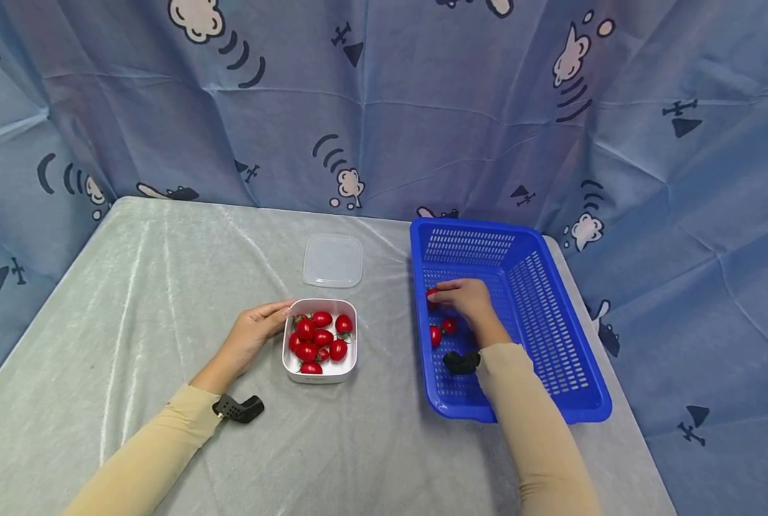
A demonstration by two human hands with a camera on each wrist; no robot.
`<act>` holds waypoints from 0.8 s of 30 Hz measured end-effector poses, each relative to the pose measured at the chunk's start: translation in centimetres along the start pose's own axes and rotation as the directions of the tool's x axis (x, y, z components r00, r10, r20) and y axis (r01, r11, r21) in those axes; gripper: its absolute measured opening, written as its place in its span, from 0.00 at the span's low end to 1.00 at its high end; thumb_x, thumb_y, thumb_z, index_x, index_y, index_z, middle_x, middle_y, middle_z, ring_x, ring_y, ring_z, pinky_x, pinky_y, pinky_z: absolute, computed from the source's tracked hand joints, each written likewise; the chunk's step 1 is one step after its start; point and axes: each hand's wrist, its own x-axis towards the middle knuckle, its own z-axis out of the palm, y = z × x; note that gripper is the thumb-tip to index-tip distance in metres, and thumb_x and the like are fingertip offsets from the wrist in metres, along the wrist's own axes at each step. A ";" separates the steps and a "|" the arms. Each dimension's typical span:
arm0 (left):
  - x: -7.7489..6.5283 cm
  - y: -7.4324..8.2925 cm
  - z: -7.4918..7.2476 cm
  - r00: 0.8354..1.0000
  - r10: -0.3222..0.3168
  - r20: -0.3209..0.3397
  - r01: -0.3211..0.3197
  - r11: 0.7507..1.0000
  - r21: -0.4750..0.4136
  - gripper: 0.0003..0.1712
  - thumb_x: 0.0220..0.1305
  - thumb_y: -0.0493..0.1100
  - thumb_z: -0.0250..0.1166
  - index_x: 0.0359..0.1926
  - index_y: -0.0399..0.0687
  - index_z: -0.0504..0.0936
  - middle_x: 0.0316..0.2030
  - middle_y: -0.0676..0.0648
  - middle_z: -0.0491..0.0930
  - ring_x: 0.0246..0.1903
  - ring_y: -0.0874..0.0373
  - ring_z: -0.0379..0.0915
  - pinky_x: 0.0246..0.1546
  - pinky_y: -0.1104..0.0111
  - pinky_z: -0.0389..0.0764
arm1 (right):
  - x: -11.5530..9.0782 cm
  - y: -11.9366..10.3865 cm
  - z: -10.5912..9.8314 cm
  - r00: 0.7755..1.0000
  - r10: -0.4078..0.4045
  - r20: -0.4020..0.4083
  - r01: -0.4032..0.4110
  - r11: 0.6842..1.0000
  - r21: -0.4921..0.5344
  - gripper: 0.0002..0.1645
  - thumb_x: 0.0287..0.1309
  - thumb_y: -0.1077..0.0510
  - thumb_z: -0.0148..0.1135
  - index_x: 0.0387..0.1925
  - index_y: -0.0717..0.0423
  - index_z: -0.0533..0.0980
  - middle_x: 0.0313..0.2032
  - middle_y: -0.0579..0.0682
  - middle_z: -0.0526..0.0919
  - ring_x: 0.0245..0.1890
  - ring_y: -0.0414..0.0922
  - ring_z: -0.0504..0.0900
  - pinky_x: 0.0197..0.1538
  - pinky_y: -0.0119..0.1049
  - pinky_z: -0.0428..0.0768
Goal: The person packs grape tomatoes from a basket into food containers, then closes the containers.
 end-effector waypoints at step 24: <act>0.1 -0.1 -0.1 1.000 -0.004 -0.003 0.004 1.000 -0.008 0.24 0.70 0.39 0.62 0.61 0.27 0.75 0.50 0.51 0.85 0.44 0.71 0.80 0.51 0.76 0.82 | -8.3 -6.8 1.3 0.951 -0.277 -0.135 0.308 0.864 0.399 0.25 0.56 0.58 0.73 0.56 0.60 0.81 0.37 0.34 0.87 0.39 0.33 0.86 0.46 0.22 0.84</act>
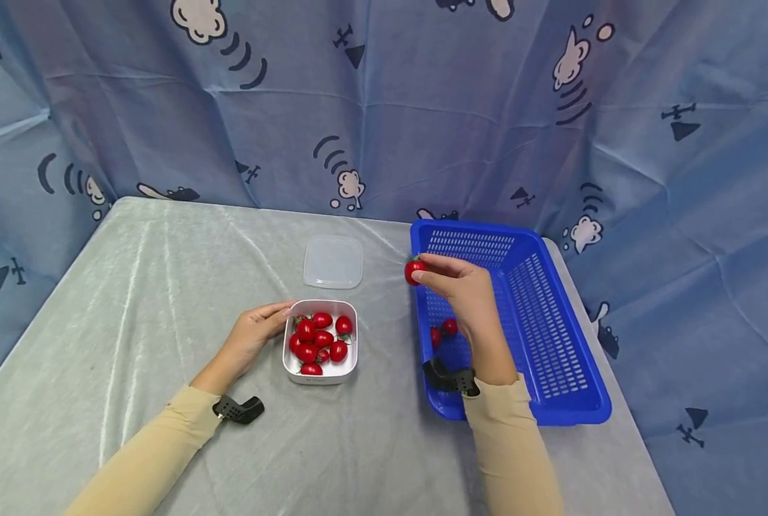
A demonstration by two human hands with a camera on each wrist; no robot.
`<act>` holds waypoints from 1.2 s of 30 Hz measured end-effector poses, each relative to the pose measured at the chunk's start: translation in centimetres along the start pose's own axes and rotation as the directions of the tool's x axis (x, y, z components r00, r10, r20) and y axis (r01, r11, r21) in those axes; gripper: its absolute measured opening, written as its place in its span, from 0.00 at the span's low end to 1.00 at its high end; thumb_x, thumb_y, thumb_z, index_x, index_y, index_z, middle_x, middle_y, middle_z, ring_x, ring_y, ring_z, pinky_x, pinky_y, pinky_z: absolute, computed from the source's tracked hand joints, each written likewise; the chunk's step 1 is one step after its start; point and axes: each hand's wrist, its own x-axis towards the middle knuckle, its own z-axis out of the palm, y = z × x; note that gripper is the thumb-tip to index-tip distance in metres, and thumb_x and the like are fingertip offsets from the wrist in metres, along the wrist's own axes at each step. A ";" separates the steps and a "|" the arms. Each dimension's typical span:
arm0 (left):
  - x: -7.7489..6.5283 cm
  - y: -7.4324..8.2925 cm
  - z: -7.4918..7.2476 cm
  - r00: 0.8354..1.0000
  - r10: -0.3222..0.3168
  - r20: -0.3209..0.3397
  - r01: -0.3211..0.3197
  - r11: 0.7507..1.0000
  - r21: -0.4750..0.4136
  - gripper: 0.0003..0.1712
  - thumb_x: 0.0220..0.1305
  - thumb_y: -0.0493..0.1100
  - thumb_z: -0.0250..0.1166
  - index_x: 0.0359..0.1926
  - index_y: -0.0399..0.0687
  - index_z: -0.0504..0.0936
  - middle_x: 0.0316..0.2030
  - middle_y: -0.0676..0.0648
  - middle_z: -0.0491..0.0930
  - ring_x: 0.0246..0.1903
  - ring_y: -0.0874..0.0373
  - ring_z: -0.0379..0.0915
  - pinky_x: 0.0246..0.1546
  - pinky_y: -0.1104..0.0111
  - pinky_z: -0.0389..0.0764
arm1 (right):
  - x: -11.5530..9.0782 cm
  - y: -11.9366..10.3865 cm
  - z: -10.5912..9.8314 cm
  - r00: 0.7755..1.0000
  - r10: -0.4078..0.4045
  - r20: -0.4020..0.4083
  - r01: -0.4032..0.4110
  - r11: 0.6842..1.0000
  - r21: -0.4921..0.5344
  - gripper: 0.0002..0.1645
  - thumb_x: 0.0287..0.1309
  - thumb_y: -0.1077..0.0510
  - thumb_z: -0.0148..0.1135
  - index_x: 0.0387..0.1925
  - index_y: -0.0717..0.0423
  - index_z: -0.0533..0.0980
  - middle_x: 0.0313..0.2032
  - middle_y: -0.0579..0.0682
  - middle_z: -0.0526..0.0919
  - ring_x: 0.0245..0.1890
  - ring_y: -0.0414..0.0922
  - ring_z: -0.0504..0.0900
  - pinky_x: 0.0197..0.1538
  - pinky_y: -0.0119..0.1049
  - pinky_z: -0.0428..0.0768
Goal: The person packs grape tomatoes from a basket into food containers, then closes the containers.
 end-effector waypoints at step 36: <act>0.0 -0.2 -0.1 1.000 0.011 0.013 -0.012 1.000 0.025 0.24 0.70 0.41 0.61 0.61 0.29 0.75 0.54 0.47 0.84 0.45 0.73 0.80 0.53 0.77 0.81 | -3.3 6.4 11.7 0.996 0.056 0.074 -0.051 0.996 -0.069 0.19 0.48 0.67 0.74 0.45 0.67 0.84 0.43 0.61 0.88 0.35 0.37 0.85 0.43 0.30 0.86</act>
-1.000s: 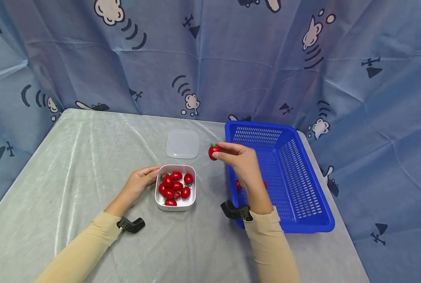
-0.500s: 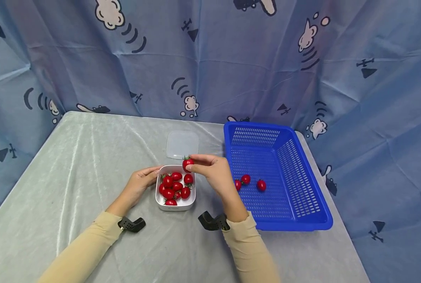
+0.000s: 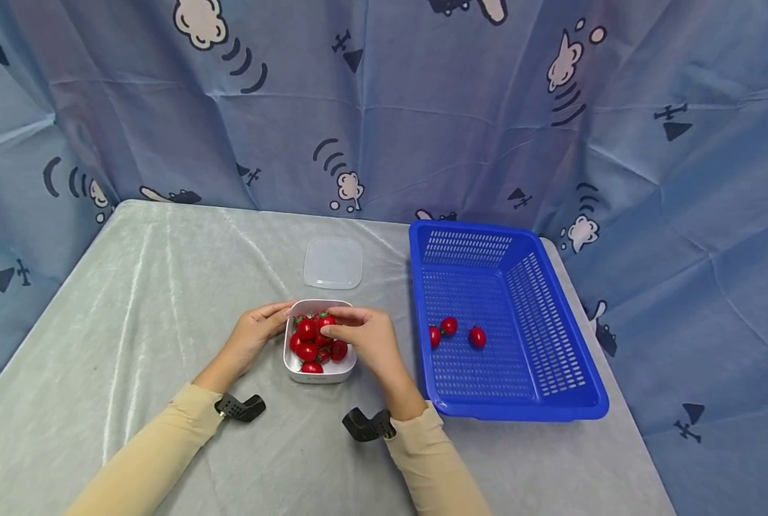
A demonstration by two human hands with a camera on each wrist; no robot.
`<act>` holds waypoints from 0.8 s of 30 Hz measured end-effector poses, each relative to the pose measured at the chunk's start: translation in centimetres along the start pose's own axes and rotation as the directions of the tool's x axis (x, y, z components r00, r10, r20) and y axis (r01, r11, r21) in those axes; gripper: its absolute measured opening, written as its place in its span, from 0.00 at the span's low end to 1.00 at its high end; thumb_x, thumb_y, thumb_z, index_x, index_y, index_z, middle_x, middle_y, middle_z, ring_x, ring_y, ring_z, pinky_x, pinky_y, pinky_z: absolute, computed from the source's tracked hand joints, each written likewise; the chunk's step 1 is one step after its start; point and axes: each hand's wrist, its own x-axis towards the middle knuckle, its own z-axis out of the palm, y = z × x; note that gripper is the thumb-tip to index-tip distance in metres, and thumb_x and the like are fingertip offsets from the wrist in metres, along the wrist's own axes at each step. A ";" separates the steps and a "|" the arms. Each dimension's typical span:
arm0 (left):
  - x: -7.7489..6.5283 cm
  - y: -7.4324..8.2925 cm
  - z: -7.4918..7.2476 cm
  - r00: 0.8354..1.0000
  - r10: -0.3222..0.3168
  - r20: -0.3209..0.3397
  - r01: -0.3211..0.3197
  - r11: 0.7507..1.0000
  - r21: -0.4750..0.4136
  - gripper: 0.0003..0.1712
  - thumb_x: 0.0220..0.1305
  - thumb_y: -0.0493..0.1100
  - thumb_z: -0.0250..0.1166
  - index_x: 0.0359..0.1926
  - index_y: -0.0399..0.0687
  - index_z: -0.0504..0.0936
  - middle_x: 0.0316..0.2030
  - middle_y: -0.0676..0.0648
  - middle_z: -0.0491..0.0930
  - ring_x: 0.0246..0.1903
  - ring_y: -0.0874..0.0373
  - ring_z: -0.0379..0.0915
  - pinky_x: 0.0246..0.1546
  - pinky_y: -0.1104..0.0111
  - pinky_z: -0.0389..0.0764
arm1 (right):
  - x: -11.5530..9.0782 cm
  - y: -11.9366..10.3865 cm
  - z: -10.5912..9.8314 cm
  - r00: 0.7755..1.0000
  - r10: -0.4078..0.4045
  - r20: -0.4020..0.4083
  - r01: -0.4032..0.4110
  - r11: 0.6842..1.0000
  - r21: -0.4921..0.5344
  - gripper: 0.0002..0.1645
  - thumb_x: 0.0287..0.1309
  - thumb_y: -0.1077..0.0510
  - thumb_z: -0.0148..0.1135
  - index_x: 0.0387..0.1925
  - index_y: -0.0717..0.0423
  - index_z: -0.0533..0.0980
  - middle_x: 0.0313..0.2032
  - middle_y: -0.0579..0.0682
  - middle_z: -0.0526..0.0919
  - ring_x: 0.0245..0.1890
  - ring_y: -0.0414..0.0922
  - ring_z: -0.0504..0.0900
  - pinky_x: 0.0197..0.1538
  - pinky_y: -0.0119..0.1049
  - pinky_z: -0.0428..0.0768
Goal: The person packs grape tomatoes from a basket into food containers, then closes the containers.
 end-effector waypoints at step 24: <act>0.2 0.1 0.0 1.000 -0.015 -0.003 0.015 1.000 0.017 0.23 0.71 0.40 0.60 0.61 0.29 0.76 0.60 0.33 0.77 0.45 0.73 0.80 0.53 0.77 0.81 | 0.4 1.6 1.0 0.999 -0.049 0.025 0.053 0.966 -0.253 0.16 0.44 0.62 0.79 0.38 0.61 0.88 0.43 0.57 0.89 0.45 0.48 0.82 0.38 0.27 0.80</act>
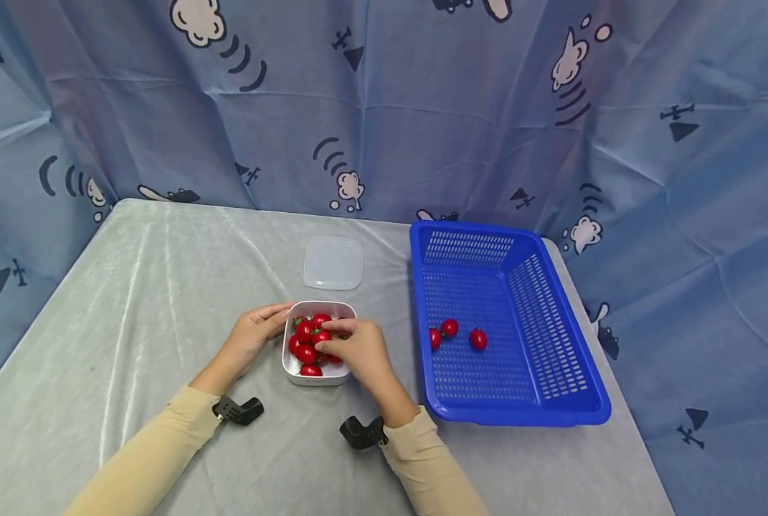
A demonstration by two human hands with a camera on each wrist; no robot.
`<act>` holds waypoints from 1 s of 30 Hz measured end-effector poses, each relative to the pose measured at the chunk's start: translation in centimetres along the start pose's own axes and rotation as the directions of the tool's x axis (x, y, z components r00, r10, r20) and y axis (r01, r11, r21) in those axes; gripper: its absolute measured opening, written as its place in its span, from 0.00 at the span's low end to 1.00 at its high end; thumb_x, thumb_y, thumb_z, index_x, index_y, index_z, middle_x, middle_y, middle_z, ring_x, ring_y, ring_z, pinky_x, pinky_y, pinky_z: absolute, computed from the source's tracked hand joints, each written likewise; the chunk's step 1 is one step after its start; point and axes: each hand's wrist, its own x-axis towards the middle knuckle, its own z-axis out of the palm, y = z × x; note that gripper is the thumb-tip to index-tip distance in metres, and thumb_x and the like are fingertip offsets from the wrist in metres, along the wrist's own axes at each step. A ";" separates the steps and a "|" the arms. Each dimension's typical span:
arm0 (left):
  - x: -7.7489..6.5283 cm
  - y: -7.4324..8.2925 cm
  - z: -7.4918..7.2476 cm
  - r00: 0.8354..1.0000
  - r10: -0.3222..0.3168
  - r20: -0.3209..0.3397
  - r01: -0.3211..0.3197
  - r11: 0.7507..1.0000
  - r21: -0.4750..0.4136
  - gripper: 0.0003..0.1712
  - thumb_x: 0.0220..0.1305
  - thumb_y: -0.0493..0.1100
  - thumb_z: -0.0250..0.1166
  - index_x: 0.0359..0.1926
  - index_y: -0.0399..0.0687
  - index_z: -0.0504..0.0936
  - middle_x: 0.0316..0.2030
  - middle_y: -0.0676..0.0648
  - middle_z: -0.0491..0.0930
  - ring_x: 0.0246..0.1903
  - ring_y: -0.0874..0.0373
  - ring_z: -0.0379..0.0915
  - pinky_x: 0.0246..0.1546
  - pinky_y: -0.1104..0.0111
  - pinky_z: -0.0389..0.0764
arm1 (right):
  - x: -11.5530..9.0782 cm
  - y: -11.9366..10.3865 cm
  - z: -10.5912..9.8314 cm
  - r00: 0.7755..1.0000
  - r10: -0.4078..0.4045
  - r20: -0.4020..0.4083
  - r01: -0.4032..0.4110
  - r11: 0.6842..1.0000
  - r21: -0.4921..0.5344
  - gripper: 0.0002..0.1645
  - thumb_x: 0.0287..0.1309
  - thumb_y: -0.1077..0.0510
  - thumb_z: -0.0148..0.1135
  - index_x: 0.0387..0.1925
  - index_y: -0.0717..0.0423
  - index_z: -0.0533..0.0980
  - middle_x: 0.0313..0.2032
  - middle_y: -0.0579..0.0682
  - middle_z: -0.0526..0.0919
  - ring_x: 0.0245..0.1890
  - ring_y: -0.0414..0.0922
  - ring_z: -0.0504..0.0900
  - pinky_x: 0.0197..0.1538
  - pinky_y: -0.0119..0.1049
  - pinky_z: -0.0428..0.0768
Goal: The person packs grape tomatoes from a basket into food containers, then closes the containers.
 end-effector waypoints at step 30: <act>-0.1 -0.1 0.1 1.000 -0.016 -0.009 0.016 1.000 -0.010 0.24 0.70 0.41 0.62 0.61 0.29 0.76 0.55 0.45 0.83 0.44 0.72 0.80 0.53 0.76 0.81 | -3.2 -4.0 -6.6 0.998 -0.017 -0.063 0.024 0.993 0.113 0.20 0.49 0.61 0.77 0.46 0.60 0.86 0.46 0.56 0.88 0.49 0.46 0.86 0.51 0.33 0.86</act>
